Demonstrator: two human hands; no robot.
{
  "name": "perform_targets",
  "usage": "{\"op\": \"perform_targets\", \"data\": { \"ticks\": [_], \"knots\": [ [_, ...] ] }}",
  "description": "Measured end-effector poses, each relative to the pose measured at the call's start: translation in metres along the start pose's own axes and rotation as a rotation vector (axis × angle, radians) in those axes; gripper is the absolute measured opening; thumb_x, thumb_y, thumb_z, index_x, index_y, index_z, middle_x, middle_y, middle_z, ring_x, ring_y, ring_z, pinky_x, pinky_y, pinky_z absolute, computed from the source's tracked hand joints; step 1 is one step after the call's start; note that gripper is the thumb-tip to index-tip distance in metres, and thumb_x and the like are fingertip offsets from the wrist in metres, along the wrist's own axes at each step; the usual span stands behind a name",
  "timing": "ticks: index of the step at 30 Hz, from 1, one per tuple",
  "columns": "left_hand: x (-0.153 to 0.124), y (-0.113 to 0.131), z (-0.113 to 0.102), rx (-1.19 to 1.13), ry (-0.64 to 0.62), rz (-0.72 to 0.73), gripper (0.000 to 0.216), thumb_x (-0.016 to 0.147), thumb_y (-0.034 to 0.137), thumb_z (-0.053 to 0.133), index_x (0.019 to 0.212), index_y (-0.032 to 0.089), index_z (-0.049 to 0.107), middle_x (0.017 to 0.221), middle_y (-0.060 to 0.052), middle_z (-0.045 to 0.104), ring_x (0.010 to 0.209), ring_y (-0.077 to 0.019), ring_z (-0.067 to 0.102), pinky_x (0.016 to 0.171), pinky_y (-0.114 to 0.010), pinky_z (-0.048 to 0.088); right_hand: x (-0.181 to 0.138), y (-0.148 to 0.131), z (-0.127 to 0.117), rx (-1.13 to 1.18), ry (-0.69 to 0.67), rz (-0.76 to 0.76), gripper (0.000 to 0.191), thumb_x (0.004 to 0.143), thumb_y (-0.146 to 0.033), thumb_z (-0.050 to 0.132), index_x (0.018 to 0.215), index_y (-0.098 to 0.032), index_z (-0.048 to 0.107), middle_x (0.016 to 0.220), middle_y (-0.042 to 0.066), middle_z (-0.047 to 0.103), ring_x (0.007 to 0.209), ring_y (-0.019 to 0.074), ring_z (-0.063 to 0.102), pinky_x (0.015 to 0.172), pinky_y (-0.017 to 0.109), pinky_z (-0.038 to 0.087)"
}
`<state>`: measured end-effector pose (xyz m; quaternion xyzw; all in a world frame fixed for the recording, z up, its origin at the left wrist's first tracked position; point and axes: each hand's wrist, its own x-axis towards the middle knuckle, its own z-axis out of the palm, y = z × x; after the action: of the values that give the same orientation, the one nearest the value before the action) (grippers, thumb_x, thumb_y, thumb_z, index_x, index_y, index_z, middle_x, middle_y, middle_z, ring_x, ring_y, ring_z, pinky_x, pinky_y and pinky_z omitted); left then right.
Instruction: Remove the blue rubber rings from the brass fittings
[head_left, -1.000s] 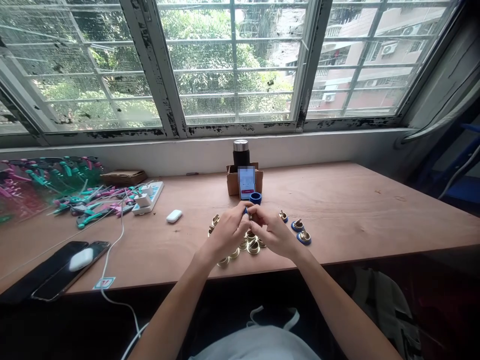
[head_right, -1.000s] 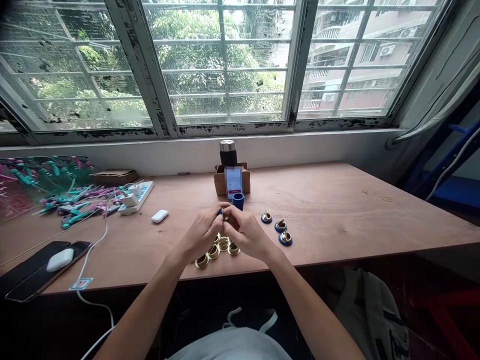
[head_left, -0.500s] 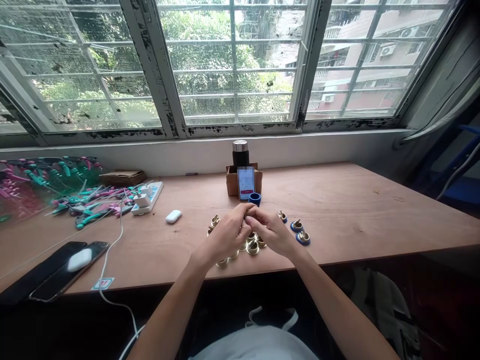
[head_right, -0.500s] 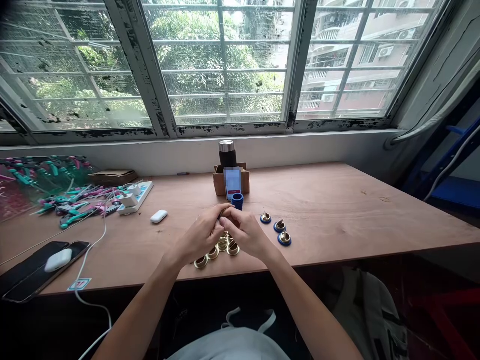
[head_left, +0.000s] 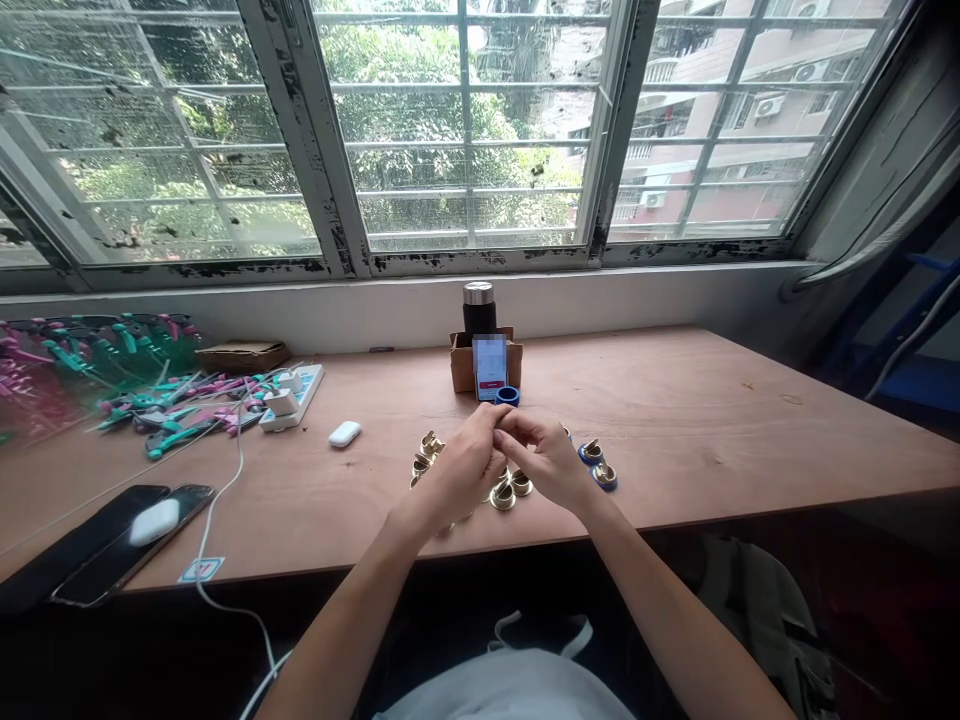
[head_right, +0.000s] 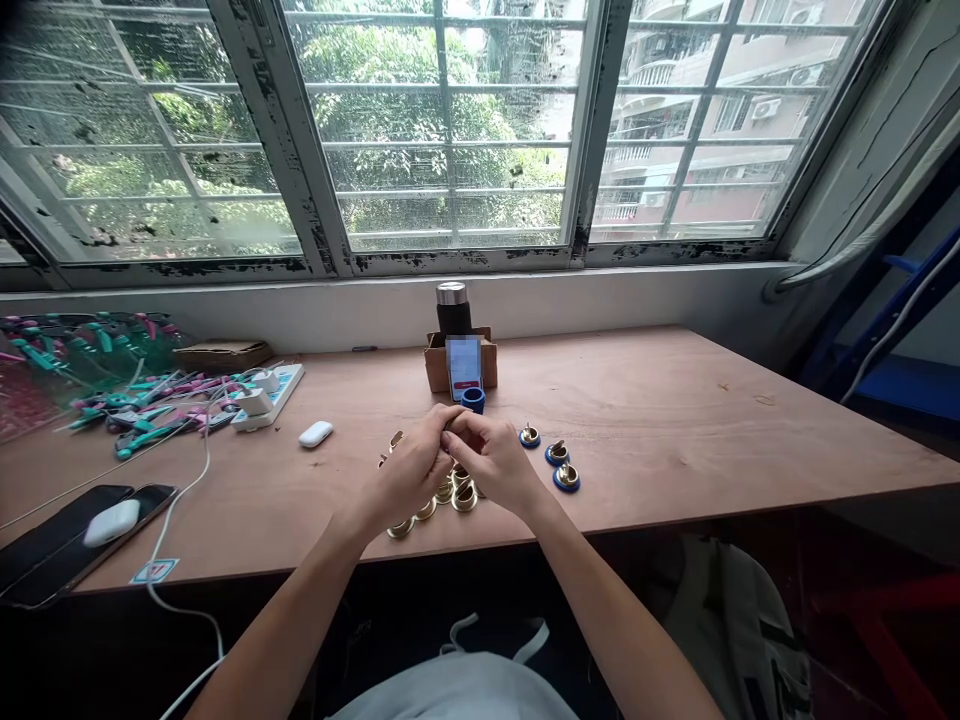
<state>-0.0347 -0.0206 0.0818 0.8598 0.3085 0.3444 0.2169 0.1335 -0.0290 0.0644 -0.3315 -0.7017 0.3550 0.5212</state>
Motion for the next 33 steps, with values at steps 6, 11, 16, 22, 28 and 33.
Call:
{"op": "perform_targets", "data": {
  "ticks": [6,11,16,22,28,33],
  "knots": [
    [-0.001,0.003,-0.005,-0.035,0.043,0.023,0.052,0.103,0.017,0.043,0.154,0.024,0.037,0.145,-0.013,0.055,0.121,-0.0258,0.061,0.104,-0.044,0.053,0.000,-0.001,-0.007,-0.016,0.050,-0.021,0.022,0.098,-0.038,0.064,0.089,-0.019,0.069,0.077,0.002,0.064,0.067,0.0154,0.057,0.061,0.028,0.046],
    [-0.004,0.003,-0.019,-0.187,-0.002,-0.076,0.055,0.108,0.037,0.045,0.160,0.030,0.033,0.143,-0.012,0.059,0.114,-0.0250,0.063,0.090,-0.038,0.058,0.001,-0.003,-0.017,-0.064,0.057,-0.062,0.023,0.099,-0.039,0.066,0.091,-0.019,0.073,0.080,0.003,0.069,0.070,0.0173,0.062,0.065,0.030,0.050],
    [-0.004,-0.002,-0.023,-0.201,-0.038,-0.160,0.049,0.110,0.049,0.036,0.149,0.024,0.051,0.098,-0.006,0.071,0.084,-0.0200,0.066,0.075,-0.031,0.053,0.001,-0.005,-0.017,-0.126,-0.030,-0.078,0.023,0.098,-0.040,0.067,0.098,-0.019,0.076,0.080,0.004,0.072,0.071,0.0179,0.065,0.061,0.029,0.050],
    [-0.004,0.001,-0.020,-0.195,-0.055,-0.124,0.044,0.110,0.046,0.036,0.141,0.024,0.058,0.118,-0.008,0.072,0.100,-0.0223,0.068,0.085,-0.033,0.054,-0.001,-0.006,-0.014,-0.133,-0.095,-0.093,0.017,0.098,-0.032,0.067,0.102,-0.018,0.075,0.083,0.004,0.072,0.067,0.0151,0.062,0.059,0.028,0.049],
    [-0.004,0.003,-0.021,-0.182,-0.059,-0.081,0.042,0.110,0.040,0.035,0.143,0.024,0.056,0.131,-0.009,0.068,0.111,-0.0247,0.067,0.096,-0.038,0.053,-0.001,-0.007,-0.015,-0.134,-0.083,-0.116,0.014,0.096,-0.032,0.070,0.095,-0.018,0.073,0.082,0.003,0.070,0.066,0.0149,0.060,0.059,0.028,0.048],
    [-0.005,0.004,-0.025,-0.117,-0.101,-0.079,0.041,0.107,0.031,0.040,0.146,0.024,0.051,0.132,-0.009,0.067,0.111,-0.0243,0.066,0.093,-0.037,0.053,0.000,-0.005,-0.015,-0.178,-0.076,-0.138,0.007,0.094,-0.025,0.071,0.094,-0.019,0.072,0.083,0.003,0.070,0.069,0.0154,0.060,0.062,0.029,0.048]
  ]
}}
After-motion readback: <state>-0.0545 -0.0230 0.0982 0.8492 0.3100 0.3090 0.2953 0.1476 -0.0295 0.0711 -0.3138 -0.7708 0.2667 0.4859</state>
